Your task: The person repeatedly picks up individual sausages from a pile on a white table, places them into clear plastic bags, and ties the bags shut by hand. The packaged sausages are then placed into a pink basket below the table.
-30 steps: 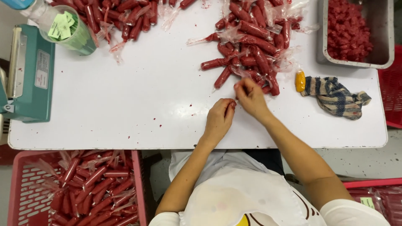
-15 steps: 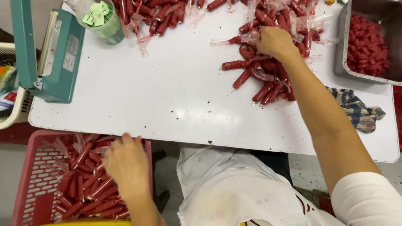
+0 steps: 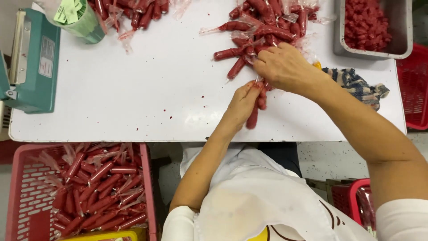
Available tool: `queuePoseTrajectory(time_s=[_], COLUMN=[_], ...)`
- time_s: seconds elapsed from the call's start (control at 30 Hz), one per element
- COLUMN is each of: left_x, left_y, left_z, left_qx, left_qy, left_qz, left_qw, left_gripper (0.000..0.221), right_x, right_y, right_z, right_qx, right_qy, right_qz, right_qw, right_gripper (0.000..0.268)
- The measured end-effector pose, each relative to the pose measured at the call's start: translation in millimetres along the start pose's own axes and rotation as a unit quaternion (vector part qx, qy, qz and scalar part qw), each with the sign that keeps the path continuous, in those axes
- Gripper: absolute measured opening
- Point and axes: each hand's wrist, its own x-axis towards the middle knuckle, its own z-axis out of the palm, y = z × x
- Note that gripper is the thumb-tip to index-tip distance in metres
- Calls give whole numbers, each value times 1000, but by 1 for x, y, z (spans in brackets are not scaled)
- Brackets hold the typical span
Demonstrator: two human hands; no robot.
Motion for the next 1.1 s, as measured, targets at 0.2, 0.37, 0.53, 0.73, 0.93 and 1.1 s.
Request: queuePoseTrajectory(time_s=[0.2,0.37,0.53,0.73,0.93,1.1], left_x=[-54,-81,-81,-38,-30,-23], left_y=[21,40,11,-38,-31,-12], left_z=[-9,-60,-87,-85,-73,-84], left_qx=[6,701,228,-125,208,284], left_qy=[-144,87,16,262,253,75], left_qz=[-45,189,96,49,135,0], left_qw=[989,682,969,956,935,956], left_gripper=[33,10,19,17,14,20], right_x=[12,26,21,5,-10,-26], right_y=[-24,-55,-109,-146,-130,-123], right_z=[67,66,71,85,49,56], right_qx=[178,234,506,102,74,647], right_qy=[202,103,50,113,199,21], right_qz=[-5,39,115,196,223,423], right_qw=[963,966,853,969,952,634], right_gripper=[21,17,5,18,24,29])
